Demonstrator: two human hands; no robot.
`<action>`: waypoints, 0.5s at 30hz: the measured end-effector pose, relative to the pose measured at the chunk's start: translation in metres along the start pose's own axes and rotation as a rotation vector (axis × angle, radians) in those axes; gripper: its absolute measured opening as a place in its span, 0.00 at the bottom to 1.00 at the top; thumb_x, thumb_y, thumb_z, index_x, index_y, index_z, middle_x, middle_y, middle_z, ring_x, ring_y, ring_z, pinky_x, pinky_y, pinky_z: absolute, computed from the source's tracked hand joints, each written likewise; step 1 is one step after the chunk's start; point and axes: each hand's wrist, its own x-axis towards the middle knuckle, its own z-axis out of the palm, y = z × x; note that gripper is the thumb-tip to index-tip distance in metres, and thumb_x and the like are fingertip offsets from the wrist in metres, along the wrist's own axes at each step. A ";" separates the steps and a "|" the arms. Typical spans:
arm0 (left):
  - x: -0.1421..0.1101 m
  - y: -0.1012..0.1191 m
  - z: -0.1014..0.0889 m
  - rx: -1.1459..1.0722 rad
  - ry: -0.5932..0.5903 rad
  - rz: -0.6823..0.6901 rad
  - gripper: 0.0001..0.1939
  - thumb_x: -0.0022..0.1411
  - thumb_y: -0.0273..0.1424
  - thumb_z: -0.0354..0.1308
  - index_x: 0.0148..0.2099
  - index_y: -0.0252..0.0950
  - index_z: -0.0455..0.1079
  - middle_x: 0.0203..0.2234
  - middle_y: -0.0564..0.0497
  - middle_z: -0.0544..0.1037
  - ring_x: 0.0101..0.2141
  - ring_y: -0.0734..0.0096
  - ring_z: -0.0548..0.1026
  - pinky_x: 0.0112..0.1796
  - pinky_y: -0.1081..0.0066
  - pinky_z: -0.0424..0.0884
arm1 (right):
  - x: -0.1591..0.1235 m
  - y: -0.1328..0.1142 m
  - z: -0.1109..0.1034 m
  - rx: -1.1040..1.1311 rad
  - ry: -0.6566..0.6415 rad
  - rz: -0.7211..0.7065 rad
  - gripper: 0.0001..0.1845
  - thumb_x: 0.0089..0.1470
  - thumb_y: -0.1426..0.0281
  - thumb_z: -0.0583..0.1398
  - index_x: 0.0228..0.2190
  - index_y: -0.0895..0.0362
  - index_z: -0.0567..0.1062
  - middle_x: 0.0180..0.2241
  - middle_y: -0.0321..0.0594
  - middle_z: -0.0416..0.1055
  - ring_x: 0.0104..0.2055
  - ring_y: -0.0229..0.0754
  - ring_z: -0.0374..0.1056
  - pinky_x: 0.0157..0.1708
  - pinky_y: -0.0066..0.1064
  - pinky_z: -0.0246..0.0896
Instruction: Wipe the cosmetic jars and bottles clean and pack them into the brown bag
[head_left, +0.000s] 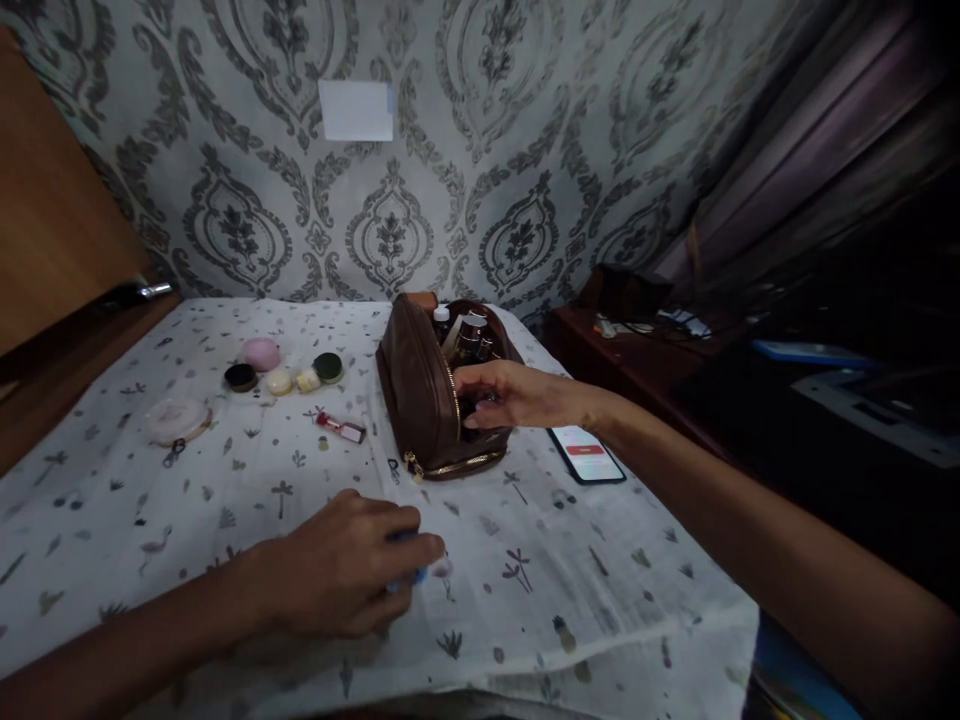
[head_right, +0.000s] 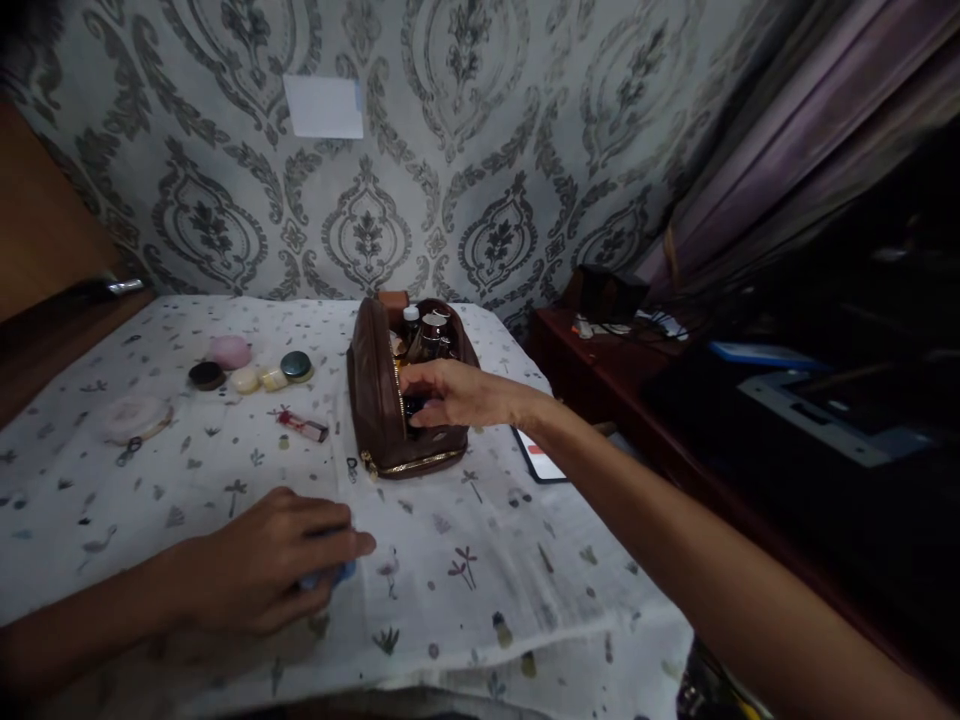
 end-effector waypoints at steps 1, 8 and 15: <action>-0.003 -0.005 0.003 -0.020 0.013 -0.020 0.14 0.62 0.25 0.50 0.49 0.38 0.65 0.29 0.52 0.74 0.25 0.71 0.72 0.25 0.72 0.64 | 0.000 -0.001 0.000 -0.010 0.002 0.007 0.16 0.52 0.69 0.64 0.43 0.61 0.74 0.47 0.45 0.76 0.49 0.42 0.72 0.50 0.33 0.64; -0.038 -0.048 0.016 -0.289 0.121 -0.314 0.14 0.67 0.26 0.46 0.48 0.35 0.72 0.35 0.48 0.79 0.26 0.75 0.72 0.29 0.75 0.67 | -0.005 -0.010 0.001 -0.326 0.103 0.087 0.21 0.51 0.62 0.63 0.45 0.60 0.79 0.38 0.40 0.78 0.35 0.39 0.71 0.34 0.28 0.63; -0.070 -0.087 0.009 -0.396 0.403 -0.844 0.17 0.63 0.37 0.50 0.45 0.35 0.76 0.24 0.54 0.75 0.21 0.74 0.65 0.24 0.75 0.60 | -0.015 -0.006 0.003 -0.494 0.268 0.128 0.22 0.52 0.60 0.63 0.46 0.58 0.80 0.29 0.38 0.78 0.26 0.38 0.70 0.25 0.27 0.62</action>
